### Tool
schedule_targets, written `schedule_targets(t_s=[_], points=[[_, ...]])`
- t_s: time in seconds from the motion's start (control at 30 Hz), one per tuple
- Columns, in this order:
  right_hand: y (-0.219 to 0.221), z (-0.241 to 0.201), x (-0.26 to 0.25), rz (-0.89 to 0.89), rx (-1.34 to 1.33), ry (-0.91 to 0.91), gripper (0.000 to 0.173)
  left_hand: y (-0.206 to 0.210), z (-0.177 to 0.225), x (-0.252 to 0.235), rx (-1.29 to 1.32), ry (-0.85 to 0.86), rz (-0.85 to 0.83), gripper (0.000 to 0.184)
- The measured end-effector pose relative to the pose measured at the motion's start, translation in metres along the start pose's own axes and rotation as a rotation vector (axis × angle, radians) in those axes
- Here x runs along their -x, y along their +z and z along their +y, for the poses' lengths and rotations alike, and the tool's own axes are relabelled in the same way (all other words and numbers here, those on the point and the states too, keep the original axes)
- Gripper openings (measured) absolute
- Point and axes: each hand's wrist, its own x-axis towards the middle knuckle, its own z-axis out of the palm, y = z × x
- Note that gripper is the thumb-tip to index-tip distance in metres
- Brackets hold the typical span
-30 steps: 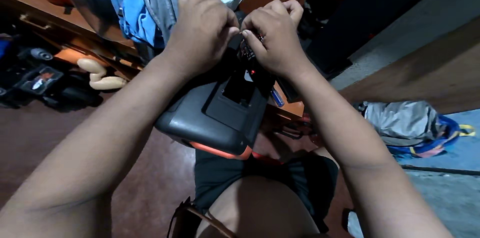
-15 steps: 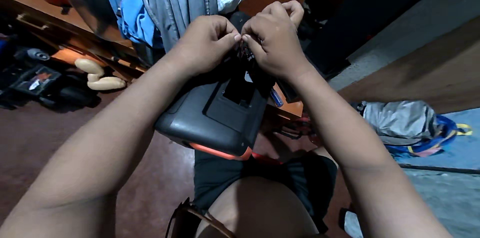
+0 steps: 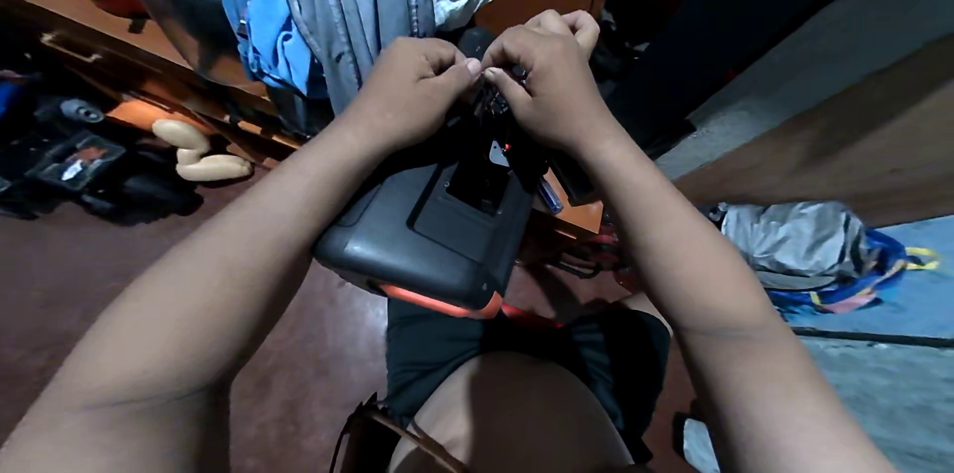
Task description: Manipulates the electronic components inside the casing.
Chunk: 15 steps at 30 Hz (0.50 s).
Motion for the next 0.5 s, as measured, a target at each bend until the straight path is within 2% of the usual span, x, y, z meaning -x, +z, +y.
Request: schedule_targets(t_s=[0.1, 0.27, 0.37, 0.5], points=[[0.001, 0.001, 0.001, 0.003, 0.029, -0.023, 0.017, 0.002, 0.000, -0.001, 0.077, 0.019, -0.008, 0.023], [0.000, -0.002, 0.000, -0.056, 0.044, 0.029, 0.022, 0.003, -0.005, 0.000, -0.289, 0.284, 0.105, 0.028], [0.000, -0.005, -0.002, -0.081, 0.042, 0.054, 0.023, 0.002, -0.009, 0.001, -0.450, 0.414, 0.189, 0.023], [-0.003, -0.003, -0.005, -0.070, 0.048, 0.083, 0.024, -0.002, -0.019, 0.003, -0.527, 0.438, 0.292, 0.017]])
